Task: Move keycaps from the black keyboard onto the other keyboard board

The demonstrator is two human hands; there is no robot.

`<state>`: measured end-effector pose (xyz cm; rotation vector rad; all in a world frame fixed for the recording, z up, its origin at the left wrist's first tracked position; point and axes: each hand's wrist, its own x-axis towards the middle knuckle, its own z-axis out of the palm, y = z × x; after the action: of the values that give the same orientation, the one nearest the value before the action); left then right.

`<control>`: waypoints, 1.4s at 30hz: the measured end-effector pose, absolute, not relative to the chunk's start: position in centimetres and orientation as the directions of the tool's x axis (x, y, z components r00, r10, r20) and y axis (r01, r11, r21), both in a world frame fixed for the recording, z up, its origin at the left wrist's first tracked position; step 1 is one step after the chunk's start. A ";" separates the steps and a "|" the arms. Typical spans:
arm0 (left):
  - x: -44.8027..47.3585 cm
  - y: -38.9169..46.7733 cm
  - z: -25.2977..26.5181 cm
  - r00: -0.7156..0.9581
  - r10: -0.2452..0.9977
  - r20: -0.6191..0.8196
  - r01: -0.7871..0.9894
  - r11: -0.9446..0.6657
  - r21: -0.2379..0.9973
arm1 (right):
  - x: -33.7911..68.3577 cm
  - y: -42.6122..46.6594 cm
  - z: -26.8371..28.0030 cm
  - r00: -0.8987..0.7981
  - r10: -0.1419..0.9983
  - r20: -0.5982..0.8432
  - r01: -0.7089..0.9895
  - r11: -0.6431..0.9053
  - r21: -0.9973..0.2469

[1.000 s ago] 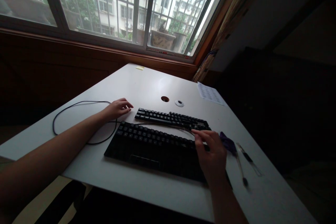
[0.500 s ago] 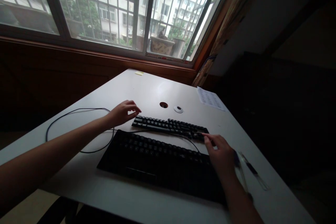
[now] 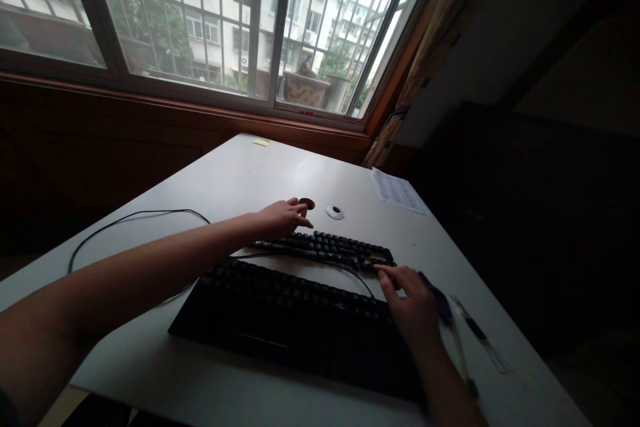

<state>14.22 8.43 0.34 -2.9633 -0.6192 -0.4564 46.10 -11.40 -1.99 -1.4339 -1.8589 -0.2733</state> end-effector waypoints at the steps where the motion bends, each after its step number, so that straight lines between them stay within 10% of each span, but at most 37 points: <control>1: 14.5 8.7 0.1 0.879 0.376 0.295 0.399 -0.916 -0.023 | 46.1 -11.4 -2.0 -0.083 0.737 0.671 0.897 0.348 -0.272; 32: 14.5 9.0 0.2 0.876 0.390 0.282 0.428 -0.899 -0.088 | 45.8 -11.5 -1.7 -0.081 0.741 0.667 0.867 0.382 -0.319; 42: 16.2 9.5 0.5 0.810 0.534 0.241 0.523 -0.845 0.115 | 46.0 -11.5 -2.1 -0.074 0.760 0.646 0.858 0.378 -0.347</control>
<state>16.23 9.53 0.48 -3.0303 -0.8853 -0.4232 46.04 -11.49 -2.08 -1.4047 -1.8515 -0.1582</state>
